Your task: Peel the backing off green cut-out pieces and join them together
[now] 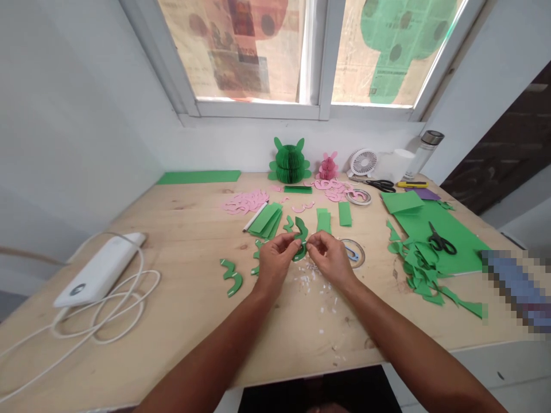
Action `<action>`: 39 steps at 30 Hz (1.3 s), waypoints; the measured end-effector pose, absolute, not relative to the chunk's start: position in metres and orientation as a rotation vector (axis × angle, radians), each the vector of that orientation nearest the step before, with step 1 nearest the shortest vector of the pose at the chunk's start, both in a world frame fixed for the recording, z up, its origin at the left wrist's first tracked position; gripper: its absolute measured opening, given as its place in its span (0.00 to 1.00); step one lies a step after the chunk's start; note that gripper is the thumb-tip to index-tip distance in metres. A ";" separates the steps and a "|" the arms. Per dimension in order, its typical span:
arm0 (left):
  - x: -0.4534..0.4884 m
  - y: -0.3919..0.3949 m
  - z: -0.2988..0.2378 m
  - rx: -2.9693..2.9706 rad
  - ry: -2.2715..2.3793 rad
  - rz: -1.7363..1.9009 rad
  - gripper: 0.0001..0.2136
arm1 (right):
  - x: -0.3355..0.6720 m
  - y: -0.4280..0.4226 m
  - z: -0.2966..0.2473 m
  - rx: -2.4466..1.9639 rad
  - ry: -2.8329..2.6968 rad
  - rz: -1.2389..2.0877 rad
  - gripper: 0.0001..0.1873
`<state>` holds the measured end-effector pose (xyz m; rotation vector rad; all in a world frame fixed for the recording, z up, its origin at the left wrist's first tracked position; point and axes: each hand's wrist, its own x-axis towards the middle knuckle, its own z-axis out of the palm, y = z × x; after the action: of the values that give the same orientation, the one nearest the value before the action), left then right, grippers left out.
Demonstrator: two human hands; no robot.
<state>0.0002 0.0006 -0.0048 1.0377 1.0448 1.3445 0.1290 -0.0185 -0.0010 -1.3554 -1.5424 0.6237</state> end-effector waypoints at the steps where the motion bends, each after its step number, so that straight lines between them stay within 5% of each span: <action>1: 0.000 0.000 -0.005 1.043 1.045 1.352 0.11 | 0.129 -0.018 -0.002 -1.352 -1.528 0.647 0.02; 39: 0.002 -0.004 -0.002 1.065 1.079 1.331 0.10 | 0.126 -0.015 -0.007 -1.357 -1.389 0.756 0.05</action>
<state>0.0022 -0.0041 -0.0017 1.0652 1.0789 1.3310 0.1257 -0.0155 -0.0065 -1.3568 -1.3891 0.7562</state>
